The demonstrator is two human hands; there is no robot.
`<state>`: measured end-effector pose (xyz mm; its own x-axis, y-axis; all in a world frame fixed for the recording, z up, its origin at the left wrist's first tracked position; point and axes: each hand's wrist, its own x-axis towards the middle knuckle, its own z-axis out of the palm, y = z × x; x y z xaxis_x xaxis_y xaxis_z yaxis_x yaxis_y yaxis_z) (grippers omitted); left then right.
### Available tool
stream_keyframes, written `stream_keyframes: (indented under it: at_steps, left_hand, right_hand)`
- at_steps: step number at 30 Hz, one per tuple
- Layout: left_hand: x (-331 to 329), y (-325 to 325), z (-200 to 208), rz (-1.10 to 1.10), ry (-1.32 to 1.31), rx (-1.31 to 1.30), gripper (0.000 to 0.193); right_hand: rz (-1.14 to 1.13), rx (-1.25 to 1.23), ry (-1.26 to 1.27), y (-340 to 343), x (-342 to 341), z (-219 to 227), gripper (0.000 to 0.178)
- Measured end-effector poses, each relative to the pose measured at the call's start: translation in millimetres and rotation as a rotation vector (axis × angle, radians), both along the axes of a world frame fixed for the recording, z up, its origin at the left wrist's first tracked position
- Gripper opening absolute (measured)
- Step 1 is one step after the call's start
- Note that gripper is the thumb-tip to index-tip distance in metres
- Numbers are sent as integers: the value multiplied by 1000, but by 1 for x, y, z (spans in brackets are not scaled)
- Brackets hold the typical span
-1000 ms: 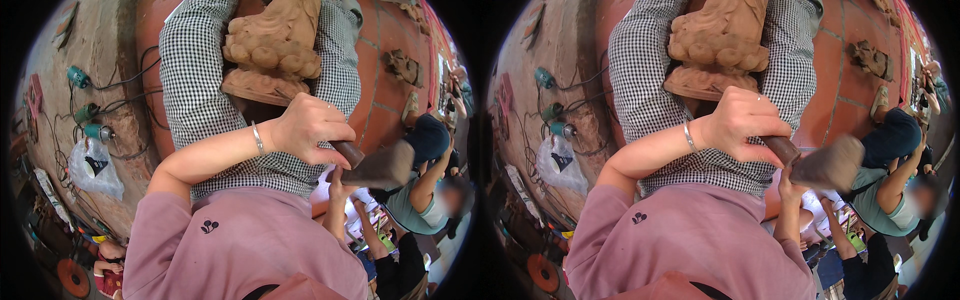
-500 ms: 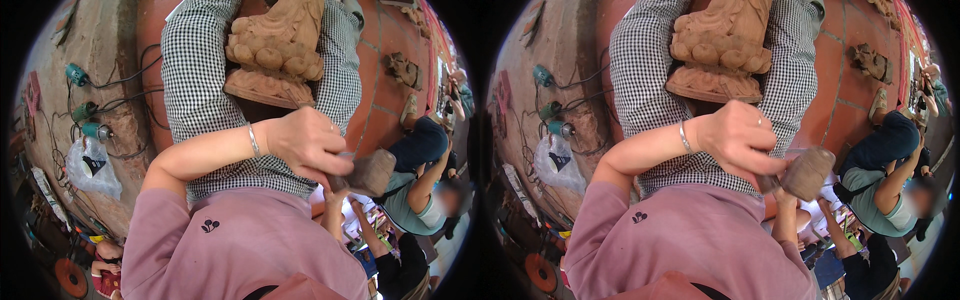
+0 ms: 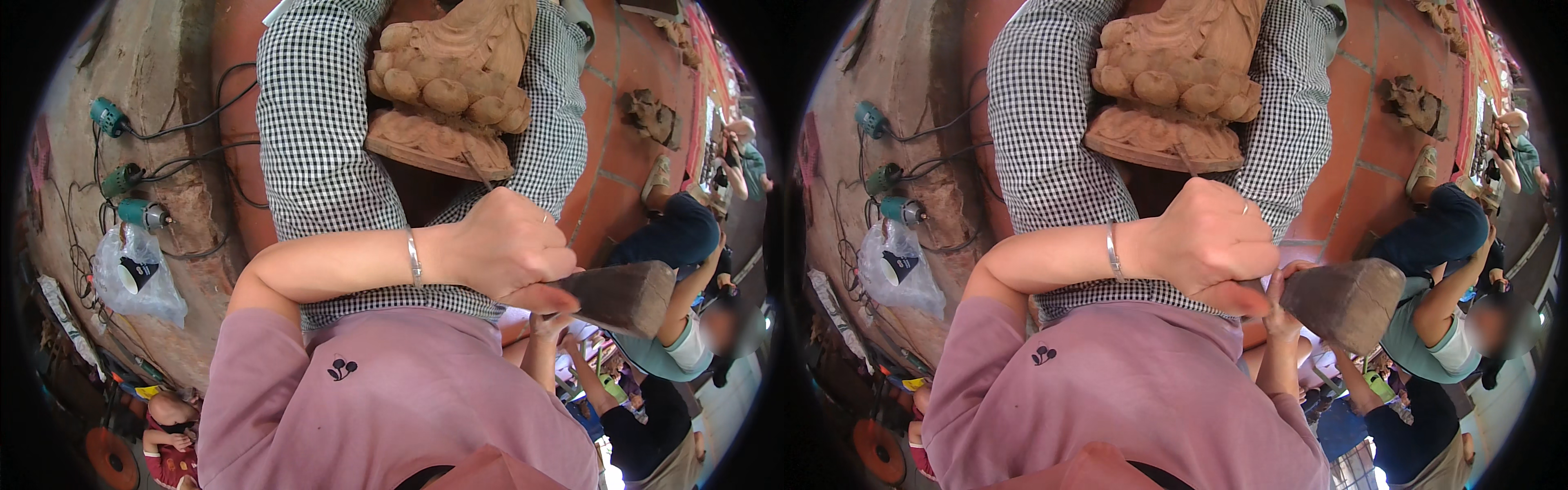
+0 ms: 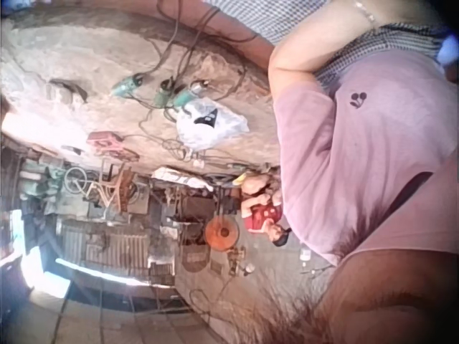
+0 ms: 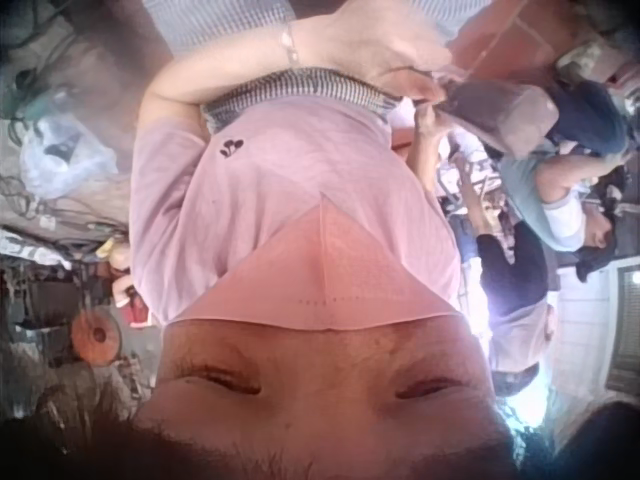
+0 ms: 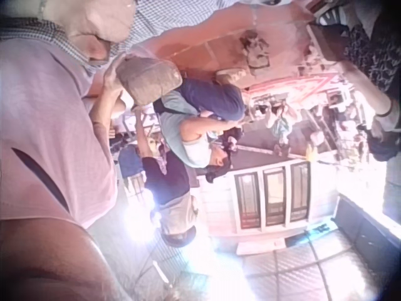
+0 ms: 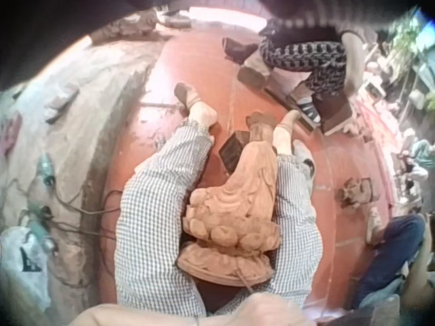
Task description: The person is carving a wooden object using a chisel and mallet. They are seated on the floor, holding the chisel in one hand and the mallet in the other, repeatedly striking the chisel to shape the wood.
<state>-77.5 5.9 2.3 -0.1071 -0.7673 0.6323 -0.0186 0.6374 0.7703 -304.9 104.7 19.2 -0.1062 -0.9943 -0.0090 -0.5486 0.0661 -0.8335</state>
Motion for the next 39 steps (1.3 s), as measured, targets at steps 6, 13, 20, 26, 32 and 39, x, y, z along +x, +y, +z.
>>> stream_keyframes:
  at_steps: [6, 13, 20, 26, 32, 39]
  left_hand:
    - [-12, -14, 9, 229, 26, 64, 53]
    - [-22, -19, 7, 283, 16, 103, 56]
    - [-10, -18, 5, 220, 86, 101, 53]
    - [2, -19, 5, 156, 156, 132, 51]
    - [7, -17, 3, 108, 230, 122, 53]
    - [13, -19, 3, 85, 317, 156, 53]
  right_hand:
    - [59, -189, 271, -15, 3, 21, 38]
    - [96, -151, 303, -14, -8, 10, 46]
    - [60, -147, 267, -10, -11, 9, 35]
    - [97, -75, 521, -19, -10, 24, 20]
    - [201, -90, 341, -13, -25, 27, 36]
    - [253, -140, 343, -26, 0, 41, 30]
